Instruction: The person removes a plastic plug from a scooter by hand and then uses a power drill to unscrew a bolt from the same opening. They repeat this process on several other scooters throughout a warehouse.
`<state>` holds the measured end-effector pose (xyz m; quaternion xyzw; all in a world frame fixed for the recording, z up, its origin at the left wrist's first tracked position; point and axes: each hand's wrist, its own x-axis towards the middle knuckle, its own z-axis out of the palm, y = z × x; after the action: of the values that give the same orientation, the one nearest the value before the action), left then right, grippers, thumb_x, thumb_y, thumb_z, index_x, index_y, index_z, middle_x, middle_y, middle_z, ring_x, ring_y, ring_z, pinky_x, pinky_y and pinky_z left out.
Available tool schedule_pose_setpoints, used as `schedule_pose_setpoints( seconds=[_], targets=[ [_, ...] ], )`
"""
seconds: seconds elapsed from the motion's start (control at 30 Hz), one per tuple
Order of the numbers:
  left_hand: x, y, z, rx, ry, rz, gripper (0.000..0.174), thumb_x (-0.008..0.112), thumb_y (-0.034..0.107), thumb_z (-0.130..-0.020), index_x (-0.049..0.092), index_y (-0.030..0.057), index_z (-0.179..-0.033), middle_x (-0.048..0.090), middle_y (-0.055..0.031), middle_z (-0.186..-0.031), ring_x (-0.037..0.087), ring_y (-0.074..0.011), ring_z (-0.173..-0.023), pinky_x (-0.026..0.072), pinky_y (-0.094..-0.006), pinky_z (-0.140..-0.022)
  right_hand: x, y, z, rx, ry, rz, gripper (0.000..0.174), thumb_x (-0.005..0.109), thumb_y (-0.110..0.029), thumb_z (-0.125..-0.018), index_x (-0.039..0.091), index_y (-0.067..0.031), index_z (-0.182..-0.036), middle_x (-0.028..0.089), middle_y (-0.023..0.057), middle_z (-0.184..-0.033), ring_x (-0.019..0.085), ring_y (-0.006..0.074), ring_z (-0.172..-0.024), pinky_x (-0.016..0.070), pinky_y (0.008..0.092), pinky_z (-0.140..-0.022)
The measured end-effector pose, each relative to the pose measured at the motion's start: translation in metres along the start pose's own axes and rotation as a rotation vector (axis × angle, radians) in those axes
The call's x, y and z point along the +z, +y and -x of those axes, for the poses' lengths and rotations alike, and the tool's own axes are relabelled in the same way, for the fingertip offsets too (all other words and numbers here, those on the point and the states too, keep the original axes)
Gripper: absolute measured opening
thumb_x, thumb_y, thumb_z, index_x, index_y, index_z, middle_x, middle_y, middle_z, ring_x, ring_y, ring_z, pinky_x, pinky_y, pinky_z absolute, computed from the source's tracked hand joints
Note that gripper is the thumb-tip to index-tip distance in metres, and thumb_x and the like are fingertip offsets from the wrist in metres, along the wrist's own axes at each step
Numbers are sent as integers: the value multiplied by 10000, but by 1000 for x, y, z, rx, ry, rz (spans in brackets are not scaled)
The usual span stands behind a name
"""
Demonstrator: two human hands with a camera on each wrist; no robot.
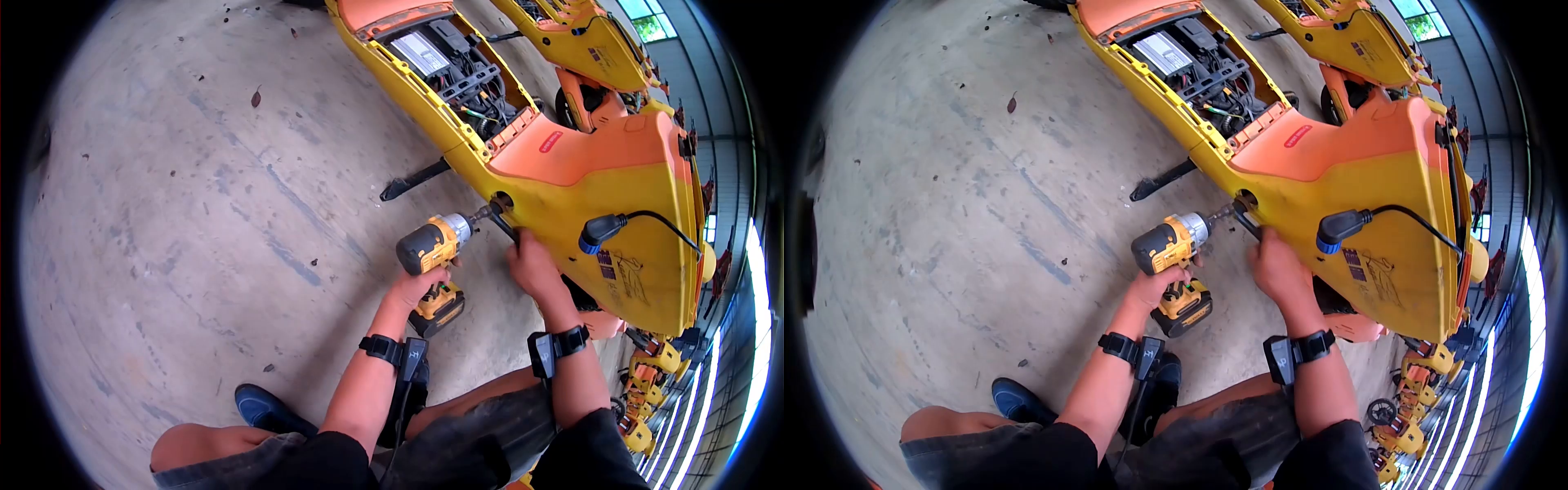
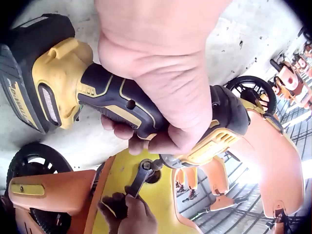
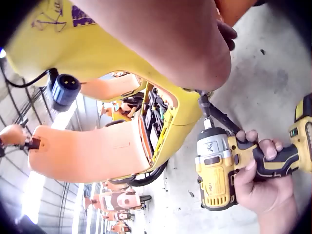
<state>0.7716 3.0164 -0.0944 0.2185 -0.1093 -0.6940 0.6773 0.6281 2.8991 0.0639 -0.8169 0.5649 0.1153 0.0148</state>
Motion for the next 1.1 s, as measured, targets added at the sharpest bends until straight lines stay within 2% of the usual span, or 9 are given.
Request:
schedule_pose_setpoints(
  seconds=[0.03, 0.1, 0.2, 0.27, 0.37, 0.8, 0.87, 0.97, 1.1],
  targets=[
    [-3, 1, 0, -10, -8, -23, 383, 592, 4, -737, 612, 36, -1118, 670, -52, -952, 587, -112, -772, 490, -254, -700, 3, -2, 0, -97, 18, -57, 367, 488, -218, -904, 542, 64, -1132, 625, 329, -828, 615, 483, -828, 479, 542, -778],
    [-9, 4, 3, -40, -9, -45, 365, 591, 7, -748, 617, 35, -1111, 674, -55, -961, 589, -108, -773, 490, -254, -690, 4, -8, -5, -78, 33, -88, 368, 482, -263, -931, 588, 65, -1061, 613, 344, -844, 603, 496, -854, 472, 542, -795],
    [-16, 8, 3, -62, -64, -65, 378, 592, 1, -751, 609, 33, -1127, 675, -56, -965, 592, -104, -776, 491, -256, -684, 5, -18, -14, 2, 18, -151, 444, 458, -347, -968, 632, 61, -971, 619, 336, -875, 599, 494, -875, 473, 531, -803],
    [-11, 8, 4, -53, -24, -73, 384, 593, -4, -752, 605, 33, -1134, 673, -57, -958, 589, -106, -764, 489, -256, -678, 2, -24, -14, 155, 10, -146, 557, 406, -441, -992, 651, 49, -891, 627, 320, -877, 598, 495, -873, 476, 525, -794],
    [-3, 3, 2, -17, 33, -74, 391, 590, -17, -753, 595, 33, -1141, 666, -63, -942, 578, -117, -730, 484, -257, -657, 10, -18, -18, 137, 30, -139, 599, 363, -475, -999, 655, 36, -888, 630, 314, -861, 598, 499, -862, 477, 530, -788],
    [-2, -10, -5, 34, 10, -60, 465, 550, -32, -755, 556, 29, -1216, 661, -85, -1000, 563, -107, -733, 489, -259, -698, 11, -6, -31, 181, -139, -302, 662, 320, -509, -1004, 644, 39, -823, 643, 272, -827, 614, 456, -877, 469, 470, -806],
    [-8, -18, -7, 68, 1, -133, 435, 581, -35, -748, 573, 54, -1174, 677, -46, -999, 604, -119, -861, 504, -269, -762, 4, -12, -30, 202, -184, -314, 661, 320, -509, -1005, 645, 40, -831, 641, 268, -824, 611, 453, -881, 469, 457, -803],
    [-6, -38, -8, 213, -13, -221, 412, 552, -30, -773, 552, 26, -1181, 648, -86, -1013, 570, -112, -746, 483, -258, -706, 7, -8, -31, 207, -171, -337, 664, 322, -509, -1005, 649, 42, -831, 638, 273, -827, 609, 457, -878, 469, 453, -804],
    [1, -49, -6, 210, 22, -301, 330, 560, -14, -776, 568, 28, -1104, 629, -61, -941, 587, -117, -773, 484, -255, -714, 3, -11, -30, 220, -174, -374, 662, 327, -504, -1006, 649, 49, -836, 634, 284, -833, 607, 464, -880, 472, 449, -806]
  ],
)
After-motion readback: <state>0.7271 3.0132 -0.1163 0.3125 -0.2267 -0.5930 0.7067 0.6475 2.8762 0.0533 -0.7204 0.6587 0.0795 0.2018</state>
